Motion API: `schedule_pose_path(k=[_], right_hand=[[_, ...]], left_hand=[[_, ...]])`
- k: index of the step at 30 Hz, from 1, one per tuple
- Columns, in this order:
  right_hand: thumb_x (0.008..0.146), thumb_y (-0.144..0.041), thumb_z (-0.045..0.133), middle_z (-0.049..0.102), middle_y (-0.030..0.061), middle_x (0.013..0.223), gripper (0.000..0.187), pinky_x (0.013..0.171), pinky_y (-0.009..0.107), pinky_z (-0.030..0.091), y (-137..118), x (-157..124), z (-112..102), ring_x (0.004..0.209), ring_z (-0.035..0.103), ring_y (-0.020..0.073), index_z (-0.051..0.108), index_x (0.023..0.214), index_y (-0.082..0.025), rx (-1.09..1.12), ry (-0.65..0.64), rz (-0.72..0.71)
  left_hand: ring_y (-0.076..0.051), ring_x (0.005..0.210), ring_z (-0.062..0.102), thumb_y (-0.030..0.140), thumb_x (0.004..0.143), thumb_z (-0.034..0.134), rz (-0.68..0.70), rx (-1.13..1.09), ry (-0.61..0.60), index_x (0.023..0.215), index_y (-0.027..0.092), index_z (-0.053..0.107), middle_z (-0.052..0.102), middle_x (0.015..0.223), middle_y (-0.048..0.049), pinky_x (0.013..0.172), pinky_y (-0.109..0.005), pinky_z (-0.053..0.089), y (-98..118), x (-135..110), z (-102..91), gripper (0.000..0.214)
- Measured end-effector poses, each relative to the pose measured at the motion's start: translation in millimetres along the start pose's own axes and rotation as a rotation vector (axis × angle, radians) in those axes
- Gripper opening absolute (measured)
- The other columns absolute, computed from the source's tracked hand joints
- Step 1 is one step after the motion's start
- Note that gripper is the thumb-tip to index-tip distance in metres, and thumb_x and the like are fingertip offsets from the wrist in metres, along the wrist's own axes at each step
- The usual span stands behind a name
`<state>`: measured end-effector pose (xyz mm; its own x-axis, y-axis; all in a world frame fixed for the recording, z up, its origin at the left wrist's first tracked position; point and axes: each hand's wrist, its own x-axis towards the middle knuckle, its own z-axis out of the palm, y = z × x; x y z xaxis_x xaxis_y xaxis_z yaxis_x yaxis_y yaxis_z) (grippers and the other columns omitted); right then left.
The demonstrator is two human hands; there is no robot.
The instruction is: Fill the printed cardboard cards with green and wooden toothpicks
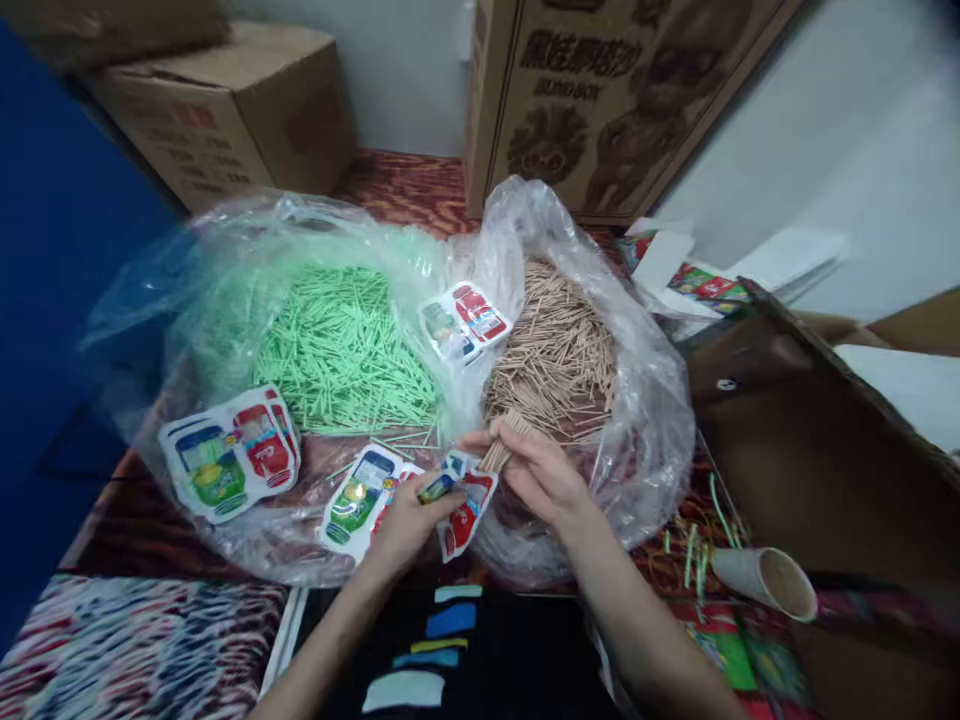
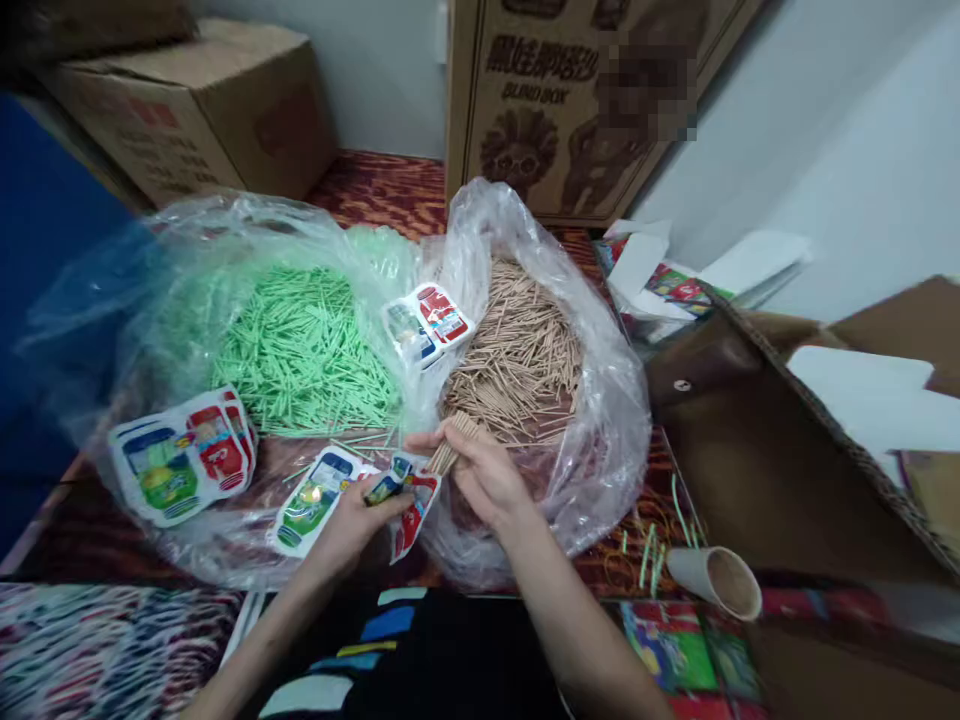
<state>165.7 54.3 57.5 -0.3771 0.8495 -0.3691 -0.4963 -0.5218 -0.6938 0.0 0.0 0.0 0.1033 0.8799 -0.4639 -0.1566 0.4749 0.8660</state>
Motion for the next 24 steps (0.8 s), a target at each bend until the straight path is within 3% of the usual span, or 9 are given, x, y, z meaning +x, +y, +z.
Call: schedule_pose_path(k=[3,6,12,17,19,21,24], right_hand=[[0.077,-0.033,0.070,0.075,0.0074,0.086,0.018,0.082,0.038,0.052,0,-1,4,0.086,0.069,0.0228,0.061,0.076,-0.018,-0.031,0.029,-0.004],[0.078,-0.035,0.069,0.073,0.0063,0.096,0.018,0.083,0.036,0.051,-2,-7,10,0.087,0.067,0.0207,0.062,0.079,-0.019,-0.186,0.015,-0.057],[0.086,-0.041,0.060,0.060,0.0048,0.125,0.036,0.102,0.037,0.041,-2,-27,16,0.119,0.054,0.0199,0.054,0.119,-0.027,-0.559,-0.026,-0.227],[0.091,-0.033,0.054,0.059,0.0064,0.126,0.026,0.106,0.039,0.035,8,-38,18,0.121,0.051,0.0211,0.062,0.113,-0.025,-0.902,-0.015,-0.412],[0.091,-0.031,0.052,0.061,0.0060,0.122,0.024,0.101,0.037,0.039,9,-37,13,0.117,0.054,0.0209,0.063,0.112,-0.024,-0.894,-0.012,-0.426],[0.091,-0.031,0.049,0.065,0.0056,0.112,0.023,0.092,0.035,0.045,8,-32,-2,0.105,0.060,0.0203,0.063,0.108,-0.023,-0.860,0.085,-0.428],[0.088,-0.028,0.050,0.066,0.0052,0.091,0.016,0.082,0.036,0.046,2,-15,-40,0.090,0.060,0.0210,0.064,0.090,-0.020,-1.048,0.435,-0.515]], left_hand=[[-0.014,0.063,0.056,0.033,0.063,0.077,0.009,-0.010,-0.022,0.074,0.015,0.068,0.066,0.067,0.0028,0.067,-0.023,0.043,3,-1,0.1,0.022],[-0.014,0.064,0.056,0.032,0.065,0.076,0.033,-0.020,-0.012,0.077,0.015,0.069,0.066,0.069,0.0022,0.066,-0.024,0.044,3,-2,0.4,0.022],[-0.015,0.065,0.056,0.035,0.070,0.071,0.126,0.023,0.078,0.079,0.015,0.070,0.067,0.072,0.0013,0.068,-0.025,0.045,6,-4,0.3,0.022],[-0.016,0.069,0.057,0.037,0.073,0.069,0.174,0.084,0.106,0.077,0.016,0.070,0.068,0.073,0.0010,0.068,-0.024,0.045,14,-7,-3.5,0.021],[-0.017,0.071,0.058,0.038,0.073,0.069,0.185,0.091,0.125,0.077,0.016,0.070,0.068,0.074,0.0003,0.069,-0.025,0.045,15,-8,-6.9,0.022],[-0.018,0.073,0.060,0.039,0.072,0.070,0.196,0.070,0.136,0.077,0.016,0.070,0.069,0.075,-0.0007,0.070,-0.026,0.046,13,-9,-10.9,0.023],[-0.019,0.075,0.061,0.039,0.071,0.071,0.199,0.016,0.142,0.077,0.016,0.070,0.070,0.078,-0.0013,0.072,-0.026,0.047,10,-8,-14.7,0.023]])
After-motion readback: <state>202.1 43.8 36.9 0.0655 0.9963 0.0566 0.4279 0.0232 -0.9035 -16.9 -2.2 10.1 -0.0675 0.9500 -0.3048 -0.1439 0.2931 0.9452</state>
